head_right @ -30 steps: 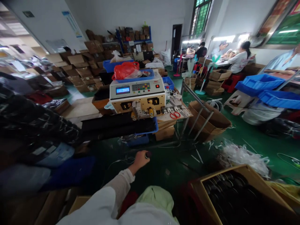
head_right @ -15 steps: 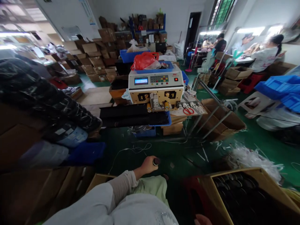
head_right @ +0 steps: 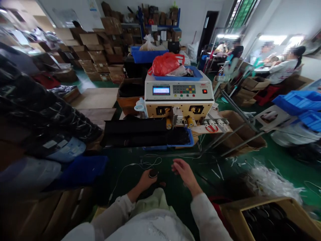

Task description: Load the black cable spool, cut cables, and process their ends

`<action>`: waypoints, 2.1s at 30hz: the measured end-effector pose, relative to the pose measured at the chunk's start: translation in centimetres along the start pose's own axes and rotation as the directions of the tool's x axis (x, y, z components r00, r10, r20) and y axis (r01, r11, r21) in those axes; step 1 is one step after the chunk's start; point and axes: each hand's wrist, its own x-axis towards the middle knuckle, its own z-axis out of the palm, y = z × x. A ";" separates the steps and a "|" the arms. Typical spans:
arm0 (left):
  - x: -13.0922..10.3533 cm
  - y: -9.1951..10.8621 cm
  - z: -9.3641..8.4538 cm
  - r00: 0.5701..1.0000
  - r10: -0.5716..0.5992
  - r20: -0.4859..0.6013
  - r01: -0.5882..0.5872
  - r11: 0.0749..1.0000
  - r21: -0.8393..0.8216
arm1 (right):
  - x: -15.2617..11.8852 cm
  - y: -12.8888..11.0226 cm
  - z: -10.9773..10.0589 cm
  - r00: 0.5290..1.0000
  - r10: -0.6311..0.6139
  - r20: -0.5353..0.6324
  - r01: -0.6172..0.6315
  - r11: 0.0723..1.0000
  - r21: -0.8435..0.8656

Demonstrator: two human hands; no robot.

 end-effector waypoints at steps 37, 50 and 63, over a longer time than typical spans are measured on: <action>6.0 0.4 -7.1 0.984 -0.034 -0.178 0.009 0.991 -0.137 | 19.8 -2.9 9.7 0.949 0.254 -0.188 -0.141 0.874 0.465; 5.0 1.7 -5.0 0.993 -0.078 -0.087 0.057 0.974 -0.218 | 15.4 -3.4 3.0 0.952 0.079 -0.295 -0.107 0.991 -0.080; 4.3 10.1 6.8 0.792 -0.101 0.602 0.203 0.973 -0.105 | -12.0 8.2 -9.7 0.775 0.092 -0.625 -0.118 0.993 0.000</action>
